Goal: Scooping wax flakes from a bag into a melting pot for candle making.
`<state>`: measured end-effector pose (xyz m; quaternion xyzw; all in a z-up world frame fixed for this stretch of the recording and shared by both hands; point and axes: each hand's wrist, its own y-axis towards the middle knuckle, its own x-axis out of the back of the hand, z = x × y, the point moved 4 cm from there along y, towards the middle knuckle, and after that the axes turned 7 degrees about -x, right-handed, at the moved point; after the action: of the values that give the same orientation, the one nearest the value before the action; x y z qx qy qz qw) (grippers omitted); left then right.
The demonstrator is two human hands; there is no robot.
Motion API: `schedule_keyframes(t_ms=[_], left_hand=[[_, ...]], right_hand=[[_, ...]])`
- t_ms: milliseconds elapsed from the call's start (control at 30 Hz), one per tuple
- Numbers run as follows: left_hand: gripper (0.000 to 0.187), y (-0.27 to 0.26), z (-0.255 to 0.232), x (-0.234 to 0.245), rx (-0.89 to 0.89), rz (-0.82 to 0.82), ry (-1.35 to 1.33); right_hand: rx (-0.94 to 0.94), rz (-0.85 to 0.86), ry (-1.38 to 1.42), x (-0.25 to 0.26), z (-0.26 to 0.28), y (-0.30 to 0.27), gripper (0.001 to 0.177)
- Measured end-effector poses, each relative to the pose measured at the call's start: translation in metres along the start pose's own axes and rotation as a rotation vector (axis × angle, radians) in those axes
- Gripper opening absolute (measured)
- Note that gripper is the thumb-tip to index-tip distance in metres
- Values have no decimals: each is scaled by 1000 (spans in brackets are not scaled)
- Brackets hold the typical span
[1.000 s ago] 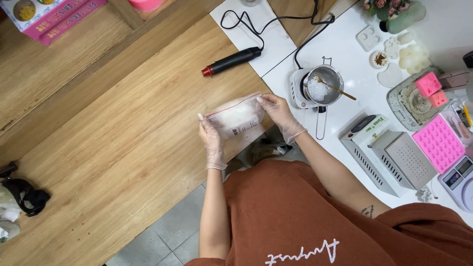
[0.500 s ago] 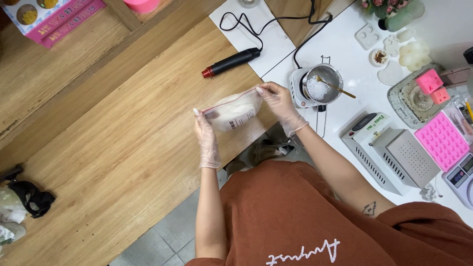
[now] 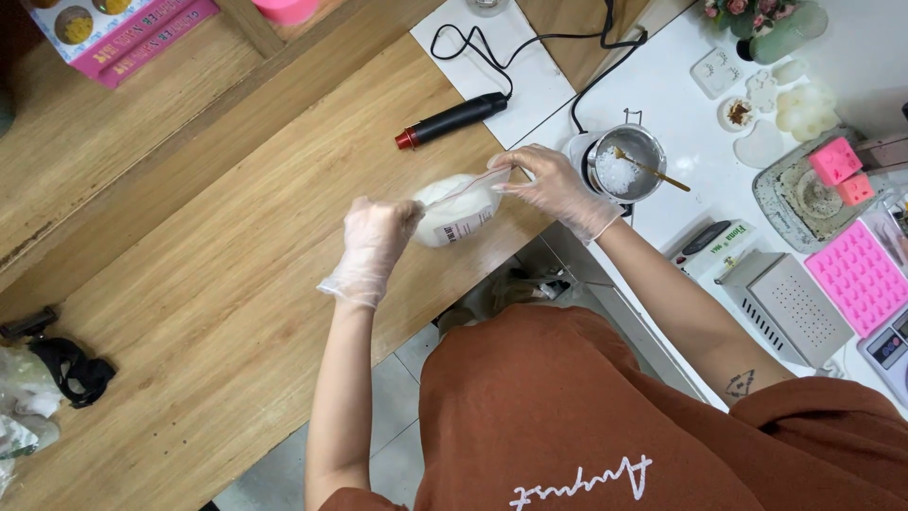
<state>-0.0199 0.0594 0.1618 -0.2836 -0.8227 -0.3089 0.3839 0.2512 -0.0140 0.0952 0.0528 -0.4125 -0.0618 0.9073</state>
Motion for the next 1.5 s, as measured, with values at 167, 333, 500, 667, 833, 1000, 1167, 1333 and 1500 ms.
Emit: schedule_keyframes(t_ms=[167,333,500,667,833,1000,1167,1333,1500], left_hand=[[16,9,-3,-4,-147,32,296],[17,-7,-6,-11,-215,47,284],[9,-10,-1,-17,-178,94,278],[11,-6,13,-41,20,245,217],[76,23,11,-62,-178,100,216],[30,26,25,-90,69,477,167],[14,20,19,-84,61,410,65],[15,21,20,-84,28,341,64],[25,23,39,-97,168,379,22]], right_hand=[[-147,148,270,-22,-6,-6,28],[-328,350,371,-22,7,6,69],[-98,458,344,-53,-7,13,94],[-501,477,748,-61,-1,14,74],[-412,399,640,-62,-4,16,62],[-268,336,461,-62,-15,7,43],[171,218,52,-69,-25,-2,37],[-185,319,242,-56,-25,10,38],[-496,342,459,-55,-34,8,58]])
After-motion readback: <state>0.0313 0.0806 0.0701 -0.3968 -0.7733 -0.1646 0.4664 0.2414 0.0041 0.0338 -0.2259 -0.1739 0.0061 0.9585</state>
